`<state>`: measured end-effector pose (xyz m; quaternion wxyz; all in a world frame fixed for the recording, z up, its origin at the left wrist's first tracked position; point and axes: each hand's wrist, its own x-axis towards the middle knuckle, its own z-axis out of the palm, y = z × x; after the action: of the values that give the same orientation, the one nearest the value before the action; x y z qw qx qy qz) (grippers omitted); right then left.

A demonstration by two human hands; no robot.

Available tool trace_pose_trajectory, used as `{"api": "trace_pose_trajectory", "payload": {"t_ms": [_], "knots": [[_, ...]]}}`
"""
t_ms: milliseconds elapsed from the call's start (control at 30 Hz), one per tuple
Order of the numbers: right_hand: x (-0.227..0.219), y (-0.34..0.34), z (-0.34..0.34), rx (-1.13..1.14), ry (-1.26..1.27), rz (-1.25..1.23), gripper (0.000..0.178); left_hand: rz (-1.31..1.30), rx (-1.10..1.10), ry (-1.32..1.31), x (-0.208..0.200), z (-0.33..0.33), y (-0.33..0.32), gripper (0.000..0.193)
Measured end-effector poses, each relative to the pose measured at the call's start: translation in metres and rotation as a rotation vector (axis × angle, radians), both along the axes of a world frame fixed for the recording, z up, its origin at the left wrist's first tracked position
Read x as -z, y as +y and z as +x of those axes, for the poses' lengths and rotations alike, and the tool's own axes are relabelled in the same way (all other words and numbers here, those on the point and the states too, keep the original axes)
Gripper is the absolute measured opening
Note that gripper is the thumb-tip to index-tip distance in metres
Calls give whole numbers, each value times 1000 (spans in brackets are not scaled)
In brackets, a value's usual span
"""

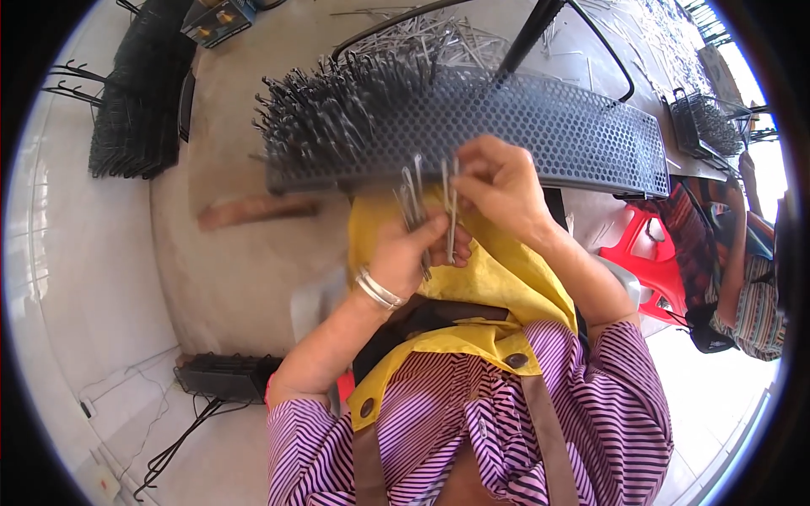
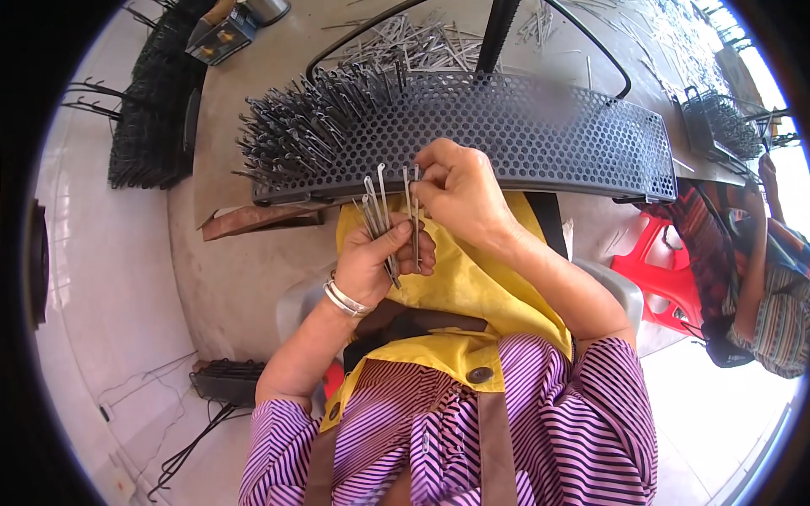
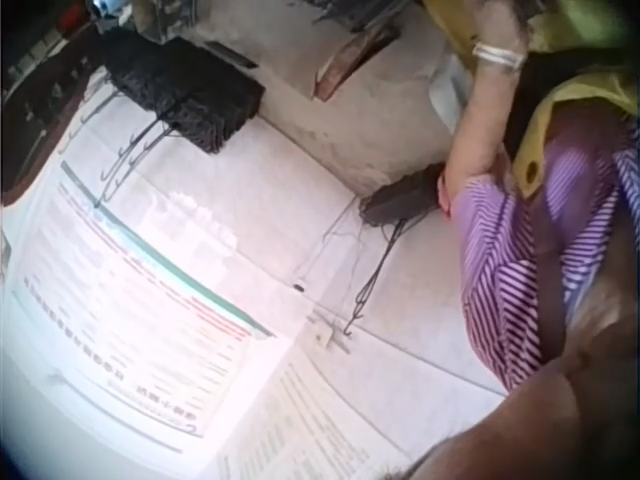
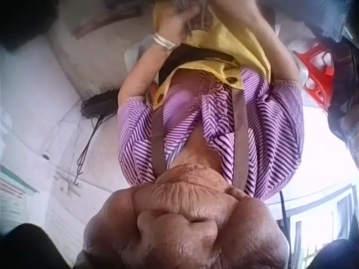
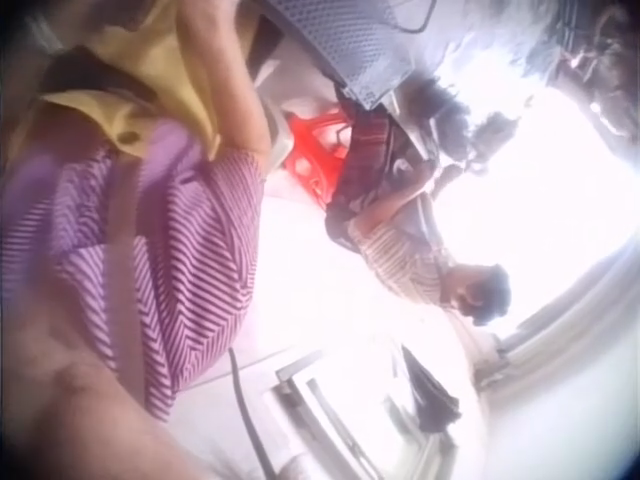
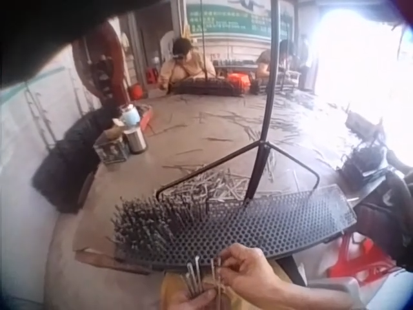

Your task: Inserting metal wire pins into a perforated assembly board.

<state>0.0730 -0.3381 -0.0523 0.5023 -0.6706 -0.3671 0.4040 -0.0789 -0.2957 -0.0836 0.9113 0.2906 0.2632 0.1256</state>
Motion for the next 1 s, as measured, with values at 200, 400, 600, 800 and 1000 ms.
{"api": "trace_pose_trajectory", "payload": {"t_ms": [200, 400, 600, 800, 1000], "knots": [[-18, 10, 20, 253, -54, 225, 21, -68, -111, 75, 6, 1, -6, 14], [-20, 52, 60, 442, -293, 524, 21, -117, -76, -5, 6, 4, -9, 15], [1, 74, 65, 446, -604, 523, 20, -154, -73, -34, 5, 3, -9, 16], [4, 79, 68, 296, -958, 599, 18, -157, -22, -58, 3, 1, -4, 20], [11, 84, 72, 77, -1004, 685, 16, -162, 3, -54, 4, 5, 0, 21]]}}
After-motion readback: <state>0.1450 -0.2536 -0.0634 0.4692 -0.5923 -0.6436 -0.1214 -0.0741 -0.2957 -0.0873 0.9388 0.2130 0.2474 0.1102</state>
